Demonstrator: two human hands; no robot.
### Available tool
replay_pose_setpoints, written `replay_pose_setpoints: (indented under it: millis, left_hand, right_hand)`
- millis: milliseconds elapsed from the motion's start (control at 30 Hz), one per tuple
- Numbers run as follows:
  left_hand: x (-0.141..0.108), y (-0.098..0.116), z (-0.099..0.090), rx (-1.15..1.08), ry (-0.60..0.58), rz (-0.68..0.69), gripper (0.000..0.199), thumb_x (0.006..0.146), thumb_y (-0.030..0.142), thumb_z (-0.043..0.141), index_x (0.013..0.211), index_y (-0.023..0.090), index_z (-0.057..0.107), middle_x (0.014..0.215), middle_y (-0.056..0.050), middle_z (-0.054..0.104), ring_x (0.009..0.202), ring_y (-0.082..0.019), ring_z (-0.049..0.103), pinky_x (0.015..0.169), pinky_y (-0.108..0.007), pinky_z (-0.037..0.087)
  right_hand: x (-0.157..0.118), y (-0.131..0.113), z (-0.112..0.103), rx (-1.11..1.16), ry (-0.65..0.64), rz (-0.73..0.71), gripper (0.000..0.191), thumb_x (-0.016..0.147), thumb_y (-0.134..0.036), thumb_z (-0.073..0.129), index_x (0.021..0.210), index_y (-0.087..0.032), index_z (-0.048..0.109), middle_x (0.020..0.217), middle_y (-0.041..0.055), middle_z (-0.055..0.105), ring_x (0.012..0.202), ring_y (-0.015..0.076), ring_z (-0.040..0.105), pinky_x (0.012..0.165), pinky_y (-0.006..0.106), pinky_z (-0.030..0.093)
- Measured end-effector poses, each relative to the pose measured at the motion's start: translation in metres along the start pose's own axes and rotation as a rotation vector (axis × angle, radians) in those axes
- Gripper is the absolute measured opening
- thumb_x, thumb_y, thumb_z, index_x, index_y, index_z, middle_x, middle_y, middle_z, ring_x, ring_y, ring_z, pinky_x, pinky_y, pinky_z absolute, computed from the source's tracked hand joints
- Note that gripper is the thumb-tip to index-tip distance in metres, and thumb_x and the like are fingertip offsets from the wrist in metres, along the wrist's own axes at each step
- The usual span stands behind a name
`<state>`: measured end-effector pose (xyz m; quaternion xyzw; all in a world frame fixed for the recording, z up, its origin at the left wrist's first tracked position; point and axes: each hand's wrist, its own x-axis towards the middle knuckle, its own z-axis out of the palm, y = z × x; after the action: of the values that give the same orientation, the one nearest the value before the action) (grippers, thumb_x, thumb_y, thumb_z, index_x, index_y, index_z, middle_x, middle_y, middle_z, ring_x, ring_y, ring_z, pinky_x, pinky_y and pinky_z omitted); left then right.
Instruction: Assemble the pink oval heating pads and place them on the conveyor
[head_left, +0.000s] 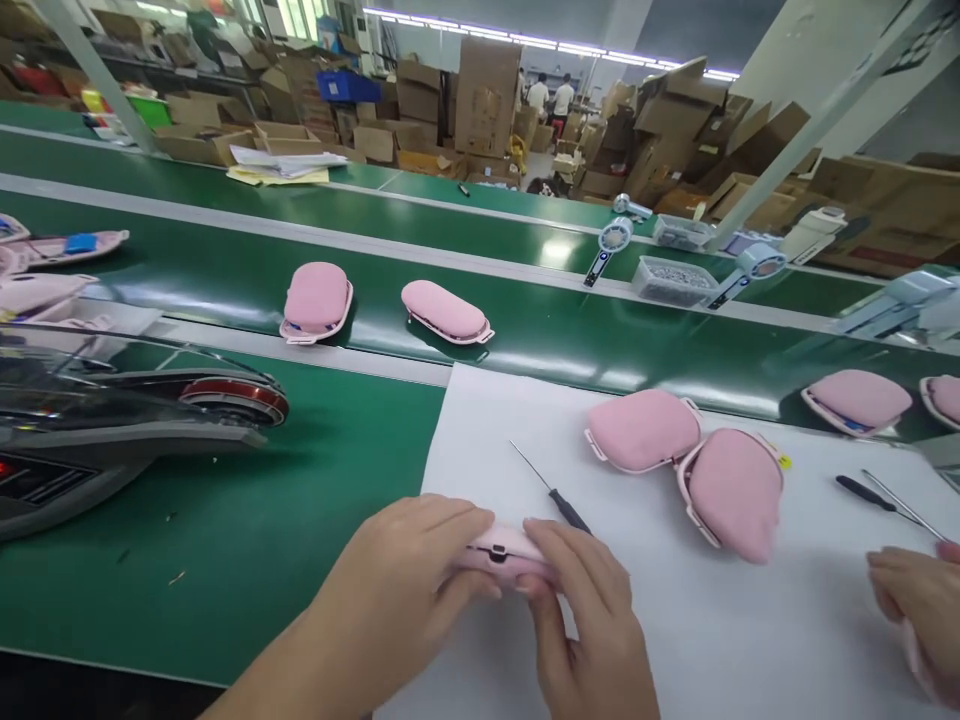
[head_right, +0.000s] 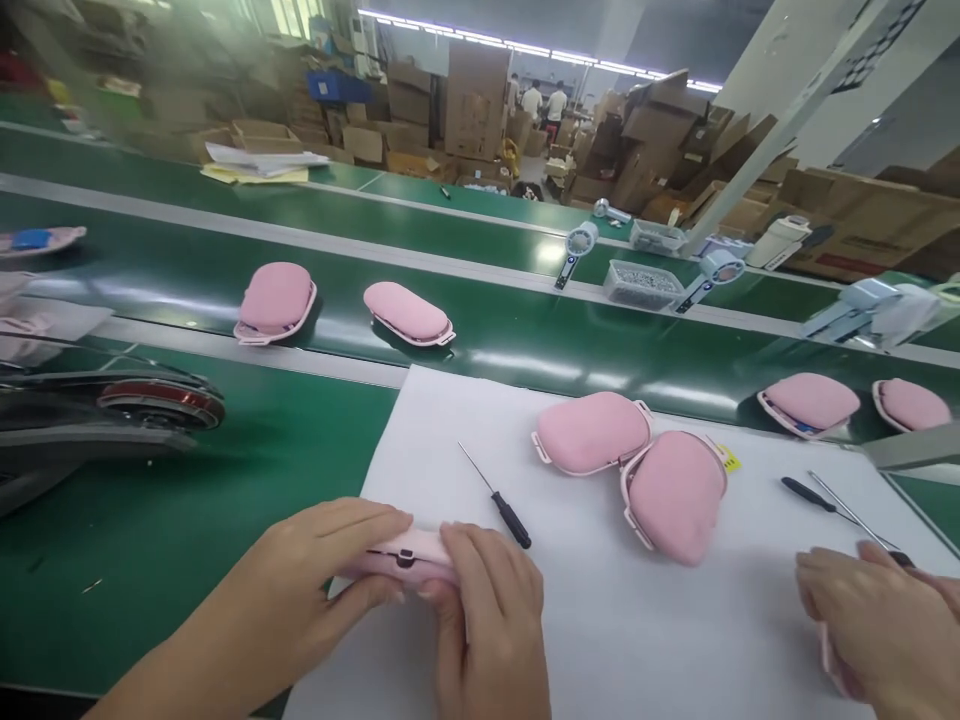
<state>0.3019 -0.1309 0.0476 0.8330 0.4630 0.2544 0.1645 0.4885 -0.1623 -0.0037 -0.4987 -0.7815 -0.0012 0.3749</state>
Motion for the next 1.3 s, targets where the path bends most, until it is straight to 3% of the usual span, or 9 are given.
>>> replay_pose_setpoints:
  millis: [167, 300, 400, 500, 600, 733, 867, 1033, 1300]
  left_hand:
    - [-0.006, -0.004, 0.011, 0.069, 0.240, 0.016, 0.019, 0.081, 0.018, 0.057, 0.100, 0.019, 0.059, 0.094, -0.004, 0.071, 0.089, -0.021, 0.065, 0.074, -0.034, 0.054]
    - [-0.002, 0.000, 0.017, 0.046, 0.347, 0.017, 0.016, 0.080, 0.010, 0.054, 0.091, 0.019, 0.061, 0.081, -0.001, 0.072, 0.071, -0.017, 0.064, 0.064, -0.032, 0.051]
    - [0.004, 0.002, 0.019, 0.021, 0.407, 0.014, 0.015, 0.078, 0.008, 0.055, 0.086, 0.020, 0.061, 0.075, 0.001, 0.072, 0.064, -0.015, 0.063, 0.061, -0.032, 0.049]
    - [0.006, 0.000, 0.016, 0.034, 0.398, 0.016, 0.014, 0.079, 0.009, 0.055, 0.086, 0.019, 0.061, 0.075, 0.000, 0.073, 0.064, -0.016, 0.063, 0.061, -0.031, 0.051]
    - [-0.001, -0.008, 0.009, 0.042, 0.265, 0.027, 0.018, 0.084, 0.012, 0.052, 0.097, 0.018, 0.063, 0.085, -0.002, 0.074, 0.074, -0.015, 0.066, 0.066, -0.027, 0.056]
    - [-0.016, -0.023, 0.001, 0.037, 0.143, -0.068, 0.029, 0.089, 0.025, 0.053, 0.118, 0.019, 0.058, 0.110, -0.005, 0.071, 0.099, -0.015, 0.066, 0.075, -0.019, 0.057]
    - [-0.023, -0.031, 0.005, -0.083, 0.245, -0.091, 0.022, 0.086, 0.020, 0.055, 0.107, 0.021, 0.062, 0.100, -0.003, 0.073, 0.091, -0.015, 0.068, 0.075, -0.021, 0.058]
    - [-0.018, -0.030, 0.012, -0.171, 0.406, -0.059, 0.029, 0.079, 0.003, 0.051, 0.098, 0.020, 0.064, 0.088, -0.002, 0.073, 0.077, -0.015, 0.067, 0.066, -0.025, 0.057]
    - [-0.024, -0.028, 0.011, -0.038, 0.305, -0.114, 0.021, 0.087, 0.015, 0.048, 0.104, 0.019, 0.059, 0.095, -0.003, 0.071, 0.086, -0.015, 0.065, 0.075, -0.027, 0.053]
  right_hand:
    - [0.004, -0.013, 0.010, -0.024, 0.029, 0.083, 0.021, 0.091, -0.016, 0.047, 0.111, -0.017, 0.056, 0.098, 0.0055, 0.067, 0.087, 0.0204, 0.060, 0.080, 0.034, 0.036]
    - [0.008, -0.026, 0.017, -0.039, 0.107, 0.195, 0.021, 0.089, -0.011, 0.043, 0.103, -0.018, 0.057, 0.092, 0.0056, 0.068, 0.081, 0.0203, 0.060, 0.076, 0.035, 0.032]
    - [0.012, -0.024, 0.020, -0.047, 0.105, 0.160, 0.022, 0.087, -0.007, 0.043, 0.102, -0.017, 0.056, 0.089, 0.0055, 0.067, 0.080, 0.0196, 0.059, 0.077, 0.035, 0.034]
    - [0.012, -0.017, 0.021, -0.068, 0.089, 0.095, 0.023, 0.086, -0.007, 0.044, 0.104, -0.015, 0.056, 0.091, 0.0064, 0.066, 0.083, 0.0203, 0.058, 0.080, 0.034, 0.036]
    - [0.011, -0.015, 0.022, -0.055, 0.091, 0.061, 0.025, 0.087, -0.008, 0.044, 0.110, -0.014, 0.055, 0.102, 0.0093, 0.063, 0.094, 0.0221, 0.056, 0.085, 0.035, 0.037]
    - [0.010, -0.025, 0.024, 0.017, 0.102, 0.161, 0.027, 0.090, -0.009, 0.045, 0.115, -0.017, 0.053, 0.116, 0.0105, 0.058, 0.108, 0.0243, 0.051, 0.091, 0.037, 0.038]
    - [0.013, -0.037, 0.030, -0.065, 0.108, 0.221, 0.028, 0.094, -0.033, 0.048, 0.116, -0.017, 0.053, 0.107, 0.0124, 0.061, 0.099, 0.0291, 0.050, 0.085, 0.043, 0.036]
    - [0.020, -0.045, 0.038, -0.165, 0.145, 0.260, 0.014, 0.090, -0.022, 0.049, 0.102, -0.018, 0.056, 0.090, 0.0099, 0.064, 0.082, 0.0265, 0.049, 0.076, 0.042, 0.032]
    - [0.025, -0.033, 0.022, -0.063, -0.031, 0.195, 0.020, 0.095, -0.029, 0.047, 0.109, -0.019, 0.057, 0.099, 0.0066, 0.064, 0.093, 0.0236, 0.052, 0.082, 0.037, 0.036]
